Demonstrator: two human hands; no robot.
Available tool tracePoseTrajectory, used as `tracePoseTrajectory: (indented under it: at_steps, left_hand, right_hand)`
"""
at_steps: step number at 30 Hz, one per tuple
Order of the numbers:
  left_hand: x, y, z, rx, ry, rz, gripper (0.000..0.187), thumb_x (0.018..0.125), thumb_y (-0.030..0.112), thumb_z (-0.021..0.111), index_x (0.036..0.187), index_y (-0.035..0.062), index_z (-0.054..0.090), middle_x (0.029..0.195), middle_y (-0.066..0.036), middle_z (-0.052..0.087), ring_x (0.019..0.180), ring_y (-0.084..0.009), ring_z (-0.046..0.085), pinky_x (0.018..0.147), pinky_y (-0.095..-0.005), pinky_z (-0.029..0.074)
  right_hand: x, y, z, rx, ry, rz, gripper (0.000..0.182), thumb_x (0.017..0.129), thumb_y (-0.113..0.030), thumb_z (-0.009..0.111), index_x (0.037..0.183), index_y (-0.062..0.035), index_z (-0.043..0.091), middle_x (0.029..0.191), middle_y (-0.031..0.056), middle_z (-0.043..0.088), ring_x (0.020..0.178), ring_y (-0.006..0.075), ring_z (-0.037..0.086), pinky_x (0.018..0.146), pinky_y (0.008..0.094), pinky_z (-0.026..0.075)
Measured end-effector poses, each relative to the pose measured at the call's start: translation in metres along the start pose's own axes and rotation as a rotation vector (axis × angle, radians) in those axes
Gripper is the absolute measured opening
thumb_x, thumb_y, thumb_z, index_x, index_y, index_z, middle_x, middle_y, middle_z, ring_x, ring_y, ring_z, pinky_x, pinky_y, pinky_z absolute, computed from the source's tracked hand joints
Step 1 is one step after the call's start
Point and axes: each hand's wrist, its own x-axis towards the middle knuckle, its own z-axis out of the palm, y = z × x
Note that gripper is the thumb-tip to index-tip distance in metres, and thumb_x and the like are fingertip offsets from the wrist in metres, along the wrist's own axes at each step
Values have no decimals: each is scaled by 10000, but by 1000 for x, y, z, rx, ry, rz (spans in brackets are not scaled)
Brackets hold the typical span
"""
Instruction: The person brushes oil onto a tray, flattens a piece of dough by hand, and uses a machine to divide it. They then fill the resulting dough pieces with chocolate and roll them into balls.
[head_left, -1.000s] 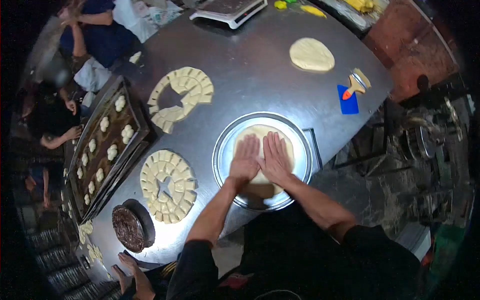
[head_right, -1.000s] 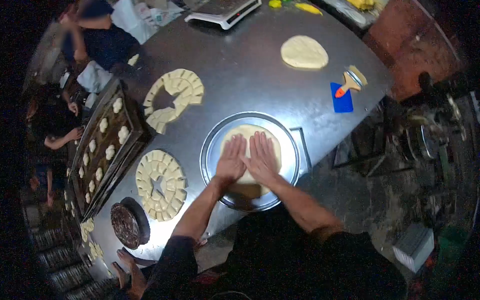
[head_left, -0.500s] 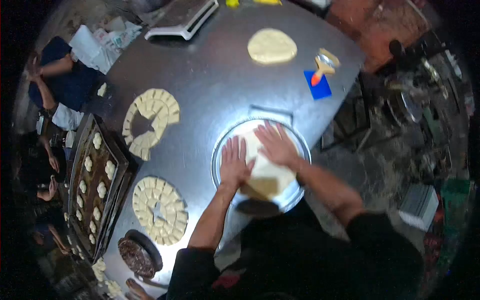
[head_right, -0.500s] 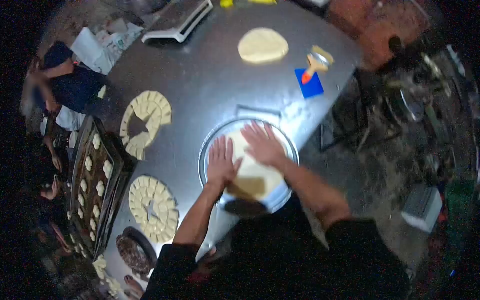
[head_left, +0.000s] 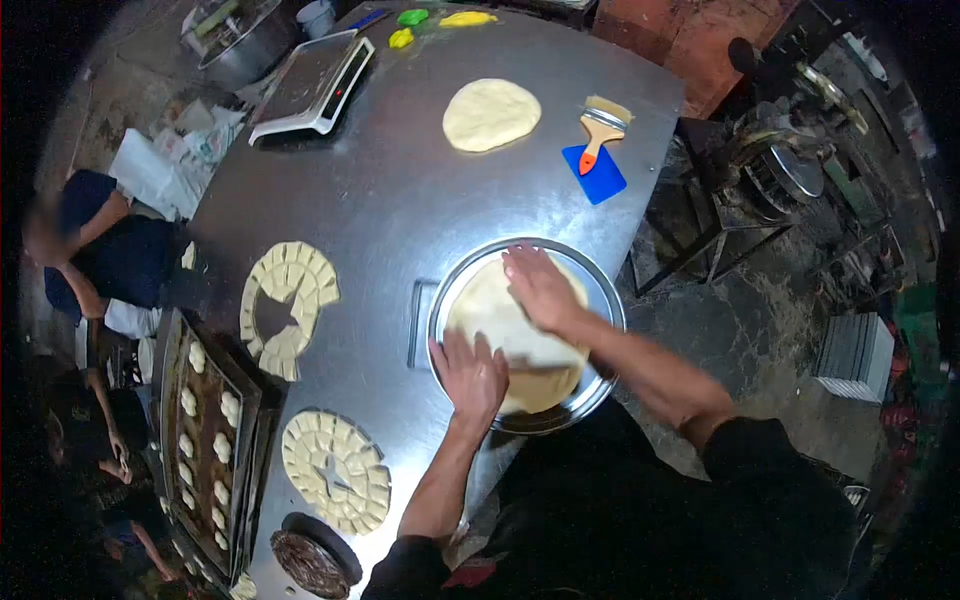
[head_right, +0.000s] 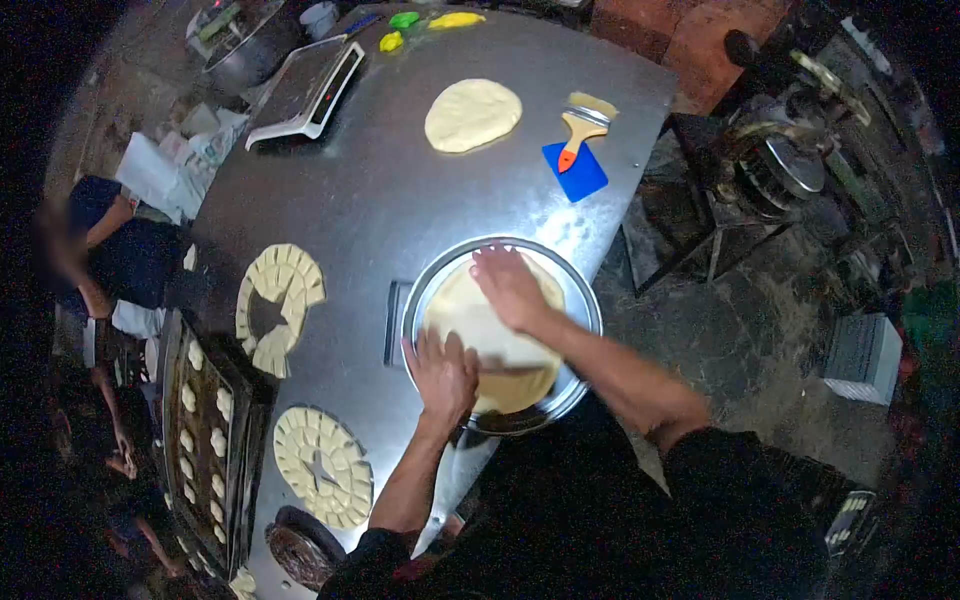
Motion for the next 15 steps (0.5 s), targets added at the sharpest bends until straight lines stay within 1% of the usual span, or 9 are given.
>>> tracePoseTrajectory:
  at_steps: [2,3,6,8,10,11,12,13,15]
  left_hand:
    - [44,4,12,-41,291,440,749,892,368,539,1439,-49,244,1493,-259,243,1396,-398,220,1139,-522,143]
    - [60,2,22,-28,261,498,715,900,328,526,1439,-48,243,1496,-262,230,1400,-400,204,1145,-509,142]
    - [40,4,33,-156,281,347,696,902,295,511,1444,-46,237,1507,-255,207,1406,-399,182,1147,-507,138]
    - [20,13,27,-170,378,292,659,878,282,540,1400,-54,319,1467,-265,286,1385,-415,231,1136,-524,166]
    - [26,12,9,-103,163,213,592,860,272,569,1324,-58,409,1403,-264,383,1354,-417,298,1123,-542,195]
    - [44,15,16,-109,440,364,532,838,251,594,1253,-56,462,1337,-257,457,1322,-416,353,1111,-553,221]
    - [67,21,6,-88,451,549,605,857,307,583,1316,-52,420,1400,-256,392,1352,-411,308,1119,-549,203]
    - [80,15,11,-120,398,577,648,870,343,570,1352,-47,382,1433,-255,346,1372,-408,270,1126,-544,183]
    - [91,8,20,-110,307,536,718,892,404,539,1412,-33,308,1490,-246,257,1406,-398,192,1141,-533,136]
  right_hand:
    - [-28,-22,18,-180,196,-48,558,977,-349,386,1370,49,385,1452,251,336,1398,411,208,1141,525,132]
    - [-39,0,23,-319,147,-70,596,980,-391,363,1383,48,370,1474,244,299,1417,377,167,1149,509,107]
    - [-25,44,-5,-420,18,-122,623,982,-441,341,1405,16,365,1514,194,254,1449,305,88,1162,479,62]
    - [-6,41,-25,-39,-266,-127,599,976,-435,367,1409,-21,377,1500,169,303,1429,309,175,1161,449,112]
    - [10,12,-60,354,-392,206,564,983,-410,351,1409,-42,388,1449,180,387,1345,356,343,1136,406,221]
    - [7,13,-46,188,-234,76,545,984,-392,349,1387,-31,411,1430,187,408,1360,345,321,1146,425,194]
    - [-3,19,-22,18,-84,-55,528,986,-375,348,1365,-19,435,1411,194,428,1374,333,298,1155,445,166]
    - [-13,29,-1,-201,-48,-53,533,964,-356,404,1376,-17,410,1433,188,399,1381,327,288,1157,467,143]
    - [-22,45,-6,-281,-15,-164,531,957,-351,417,1376,-25,415,1455,179,372,1387,317,278,1156,480,135]
